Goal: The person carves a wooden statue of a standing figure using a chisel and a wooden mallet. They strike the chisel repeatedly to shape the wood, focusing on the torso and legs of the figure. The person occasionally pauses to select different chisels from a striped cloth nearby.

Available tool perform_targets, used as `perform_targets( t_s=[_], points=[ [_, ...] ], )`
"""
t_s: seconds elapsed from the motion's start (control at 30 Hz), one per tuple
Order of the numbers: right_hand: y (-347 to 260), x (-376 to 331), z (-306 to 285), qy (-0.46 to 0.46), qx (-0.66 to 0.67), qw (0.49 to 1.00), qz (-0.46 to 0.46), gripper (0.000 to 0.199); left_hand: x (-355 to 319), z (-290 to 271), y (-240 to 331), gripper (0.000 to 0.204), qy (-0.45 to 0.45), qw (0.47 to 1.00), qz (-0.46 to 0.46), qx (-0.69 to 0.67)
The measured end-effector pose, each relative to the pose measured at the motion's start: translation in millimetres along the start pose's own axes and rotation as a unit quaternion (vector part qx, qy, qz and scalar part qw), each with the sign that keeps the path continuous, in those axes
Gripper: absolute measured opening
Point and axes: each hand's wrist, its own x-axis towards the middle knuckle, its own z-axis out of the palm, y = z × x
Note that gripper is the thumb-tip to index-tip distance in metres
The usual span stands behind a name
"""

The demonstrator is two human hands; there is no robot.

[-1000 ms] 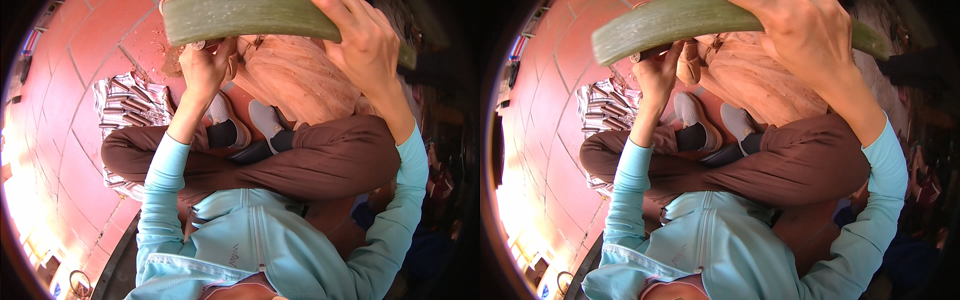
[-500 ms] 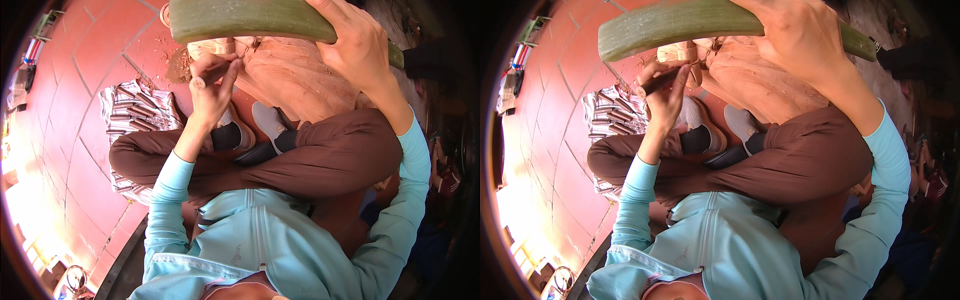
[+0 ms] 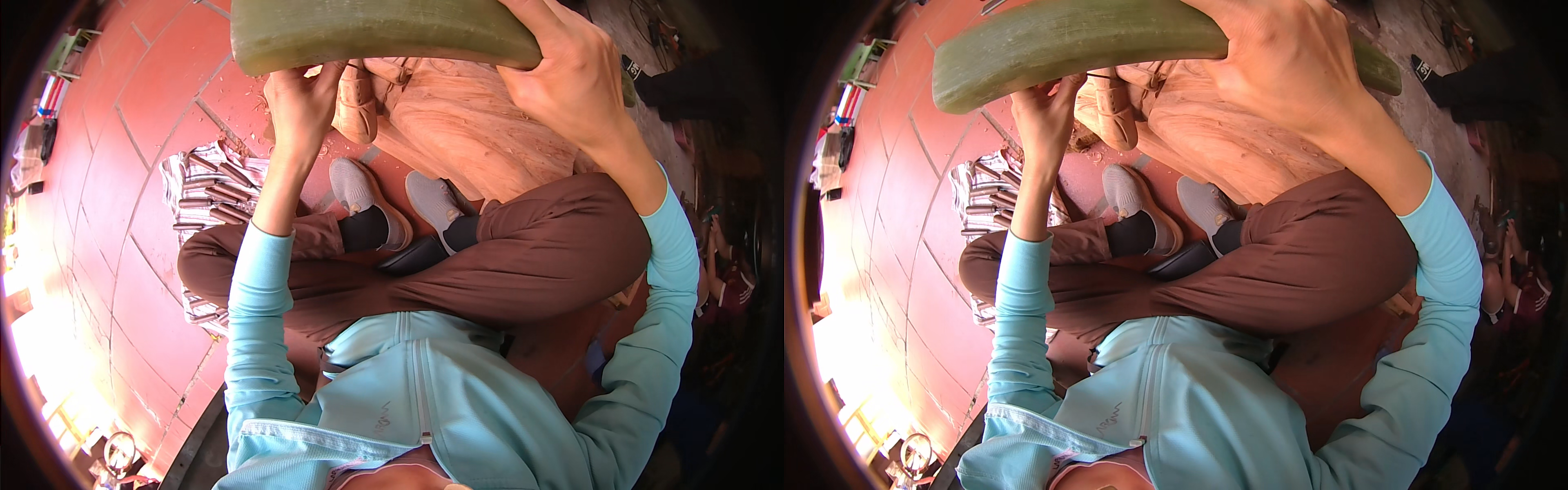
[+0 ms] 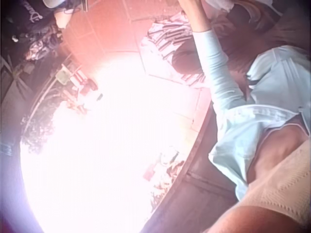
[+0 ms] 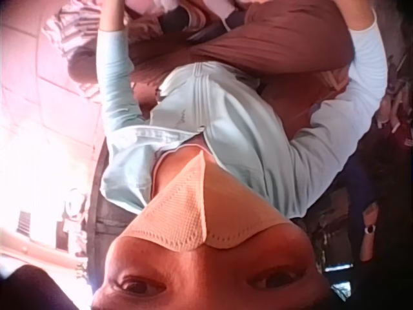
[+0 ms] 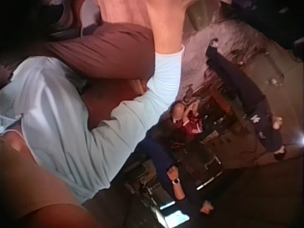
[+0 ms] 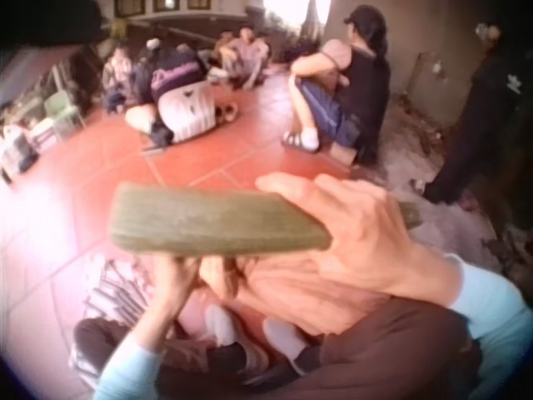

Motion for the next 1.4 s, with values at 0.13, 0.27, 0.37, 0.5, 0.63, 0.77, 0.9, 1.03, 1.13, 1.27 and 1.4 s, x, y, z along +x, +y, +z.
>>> perform_targets(
  t_s=[0.13,0.27,0.37,0.5,0.63,0.77,0.9,1.03,1.13,1.27,1.4],
  points=[
    [1,1,4,0.01,0.01,1.0,-0.008,0.061,0,4,5,0.037,0.031,0.999,0.013,0.008],
    [2,2,3,0.004,0.007,1.0,-0.022,0.062,1,3,4,0.033,0.03,0.999,0.029,0.02],
    [3,0,7,-0.007,-0.008,0.999,-0.033,0.063,6,2,3,0.029,0.016,0.999,0.024,0.019],
    [14,-7,17,0.036,0.011,0.998,-0.043,0.064,9,0,6,0.039,-0.026,0.998,-0.017,0.052],
    [12,-4,16,0.018,-0.001,0.999,-0.038,0.064,5,2,7,0.04,-0.019,1.0,-0.012,0.016],
    [7,0,11,-0.009,0.007,1.0,-0.021,0.063,3,3,8,0.041,-0.023,0.999,-0.01,0.045],
    [6,0,8,0.032,0.02,0.998,-0.041,0.062,3,6,11,0.027,0.026,0.998,0.046,0.026],
    [4,5,10,0.056,0.028,0.996,-0.065,0.063,6,5,3,0.03,0.001,0.998,0.039,0.055],
    [7,1,13,0.058,0.028,0.996,-0.059,0.064,7,1,8,0.038,-0.036,0.997,-0.005,0.067],
    [16,-5,20,0.051,0.034,0.997,-0.047,0.064,6,5,5,0.03,0.002,0.999,0.024,0.024],
    [17,-8,23,0.053,0.036,0.997,-0.041,0.064,5,9,2,0.027,0.018,0.999,0.045,0.024]
  ],
)
